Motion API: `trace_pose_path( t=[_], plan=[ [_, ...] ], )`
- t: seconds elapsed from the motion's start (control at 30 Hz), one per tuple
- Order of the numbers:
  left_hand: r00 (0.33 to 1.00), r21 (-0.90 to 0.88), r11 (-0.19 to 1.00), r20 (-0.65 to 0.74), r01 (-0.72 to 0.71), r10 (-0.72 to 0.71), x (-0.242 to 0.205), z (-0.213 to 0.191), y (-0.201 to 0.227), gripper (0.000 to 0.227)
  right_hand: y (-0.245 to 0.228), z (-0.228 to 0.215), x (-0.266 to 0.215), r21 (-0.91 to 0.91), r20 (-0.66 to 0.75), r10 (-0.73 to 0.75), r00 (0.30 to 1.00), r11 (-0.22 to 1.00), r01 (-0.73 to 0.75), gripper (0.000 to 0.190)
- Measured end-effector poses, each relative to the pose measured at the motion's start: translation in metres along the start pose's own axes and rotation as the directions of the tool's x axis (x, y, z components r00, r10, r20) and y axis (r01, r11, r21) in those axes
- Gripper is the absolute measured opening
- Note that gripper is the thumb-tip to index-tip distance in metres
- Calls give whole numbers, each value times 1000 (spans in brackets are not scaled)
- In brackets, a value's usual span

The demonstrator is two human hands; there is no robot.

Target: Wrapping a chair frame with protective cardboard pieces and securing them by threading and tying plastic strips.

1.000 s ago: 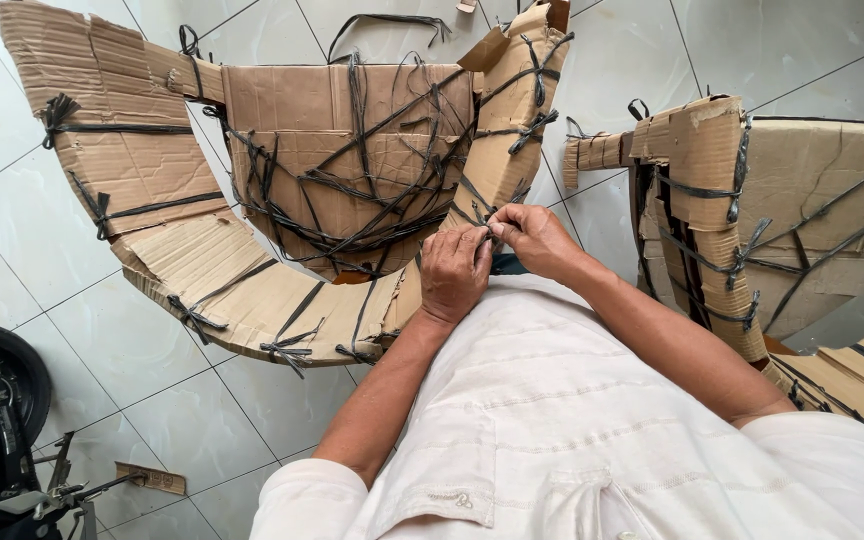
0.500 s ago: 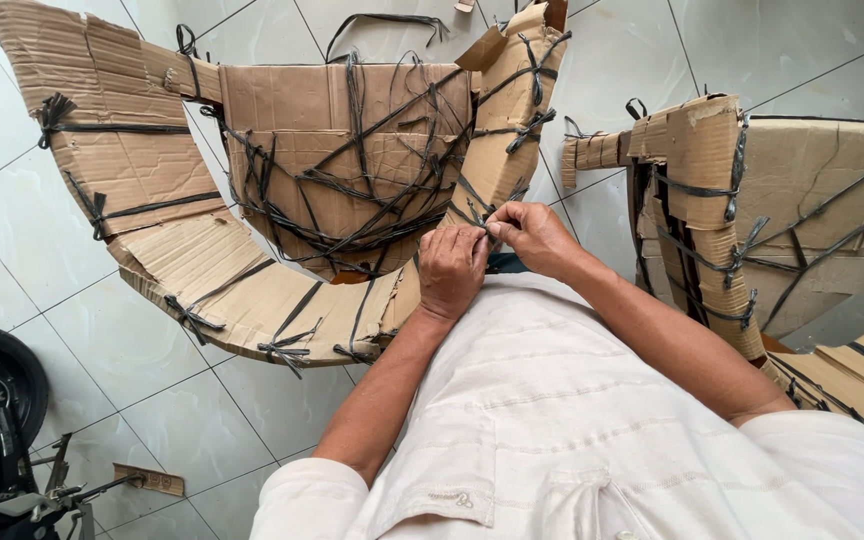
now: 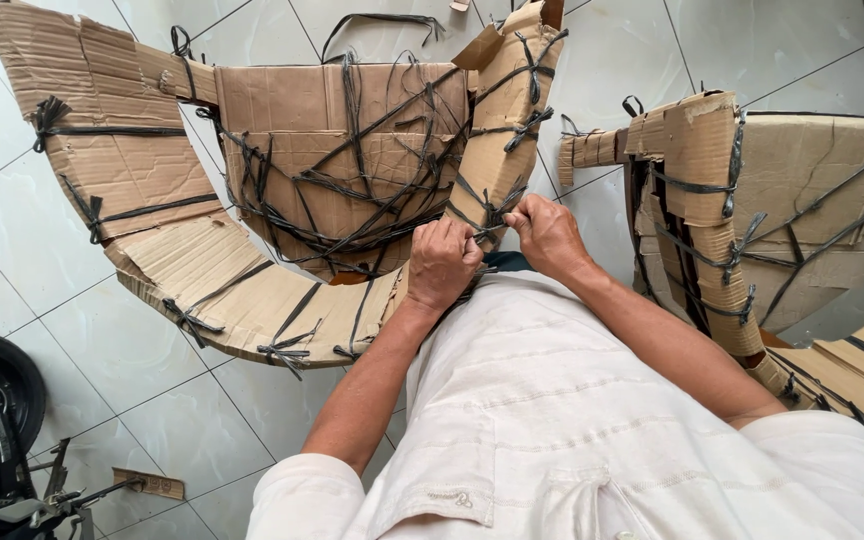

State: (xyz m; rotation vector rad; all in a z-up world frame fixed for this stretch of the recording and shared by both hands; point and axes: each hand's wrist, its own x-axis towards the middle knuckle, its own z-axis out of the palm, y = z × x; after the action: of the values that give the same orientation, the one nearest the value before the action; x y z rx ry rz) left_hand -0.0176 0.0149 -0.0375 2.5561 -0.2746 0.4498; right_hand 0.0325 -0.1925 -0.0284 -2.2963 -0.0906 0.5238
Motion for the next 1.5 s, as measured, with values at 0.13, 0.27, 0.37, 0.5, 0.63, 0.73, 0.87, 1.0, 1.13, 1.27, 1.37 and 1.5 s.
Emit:
trace_pose_path(
  t=[0.13, 0.27, 0.37, 0.5, 0.63, 0.73, 0.87, 1.0, 1.13, 1.27, 1.37, 1.5],
  plan=[
    [982, -111, 983, 139, 144, -128, 1, -8, -1, 14, 6, 5, -2, 55, -23, 49, 999, 997, -48, 21],
    [940, -247, 920, 238, 303, -245, -9, -25, -7, 15, 25, -8, -5, 97, -32, 135, 990, 987, -131, 19],
    [921, -219, 906, 234, 363, -313, -25, -57, -5, 22, 109, 4, -26, 187, 27, 321, 947, 929, -320, 21],
    [906, -131, 916, 253, 378, -338, -62, -72, -17, 13, 149, 13, -63, 172, 90, 414, 906, 890, -423, 23],
    [844, -162, 848, 300, 505, -445, -83, -97, -2, 7, 62, 16, -86, 307, -42, 298, 954, 912, -272, 22],
    [852, -224, 836, 302, 501, -429, -94, -96, -2, 7, 13, 29, -77, 217, -209, 62, 976, 976, -15, 25],
    [898, -290, 857, 254, 425, -359, -106, -100, -12, 8, -3, 63, -60, -45, -351, -224, 909, 974, 223, 30],
    [910, -307, 862, 230, 403, -344, -116, -114, -22, 7, -7, 71, -52, -265, -442, -264, 858, 952, 156, 17],
    [909, -315, 859, 244, 404, -338, -126, -122, -32, 6, -11, 70, -50, -400, -477, -249, 843, 915, 44, 11],
    [894, -333, 834, 244, 440, -375, -126, -129, -42, 7, 1, 72, -43, -423, -479, -204, 854, 906, -21, 10],
    [892, -328, 832, 236, 447, -386, -125, -133, -46, 7, -6, 69, -40, -331, -461, -61, 885, 938, -108, 8],
    [882, -318, 824, 227, 468, -413, -132, -142, -53, 7, 4, 60, -41, -258, -284, 111, 952, 948, -187, 18]
  ],
)
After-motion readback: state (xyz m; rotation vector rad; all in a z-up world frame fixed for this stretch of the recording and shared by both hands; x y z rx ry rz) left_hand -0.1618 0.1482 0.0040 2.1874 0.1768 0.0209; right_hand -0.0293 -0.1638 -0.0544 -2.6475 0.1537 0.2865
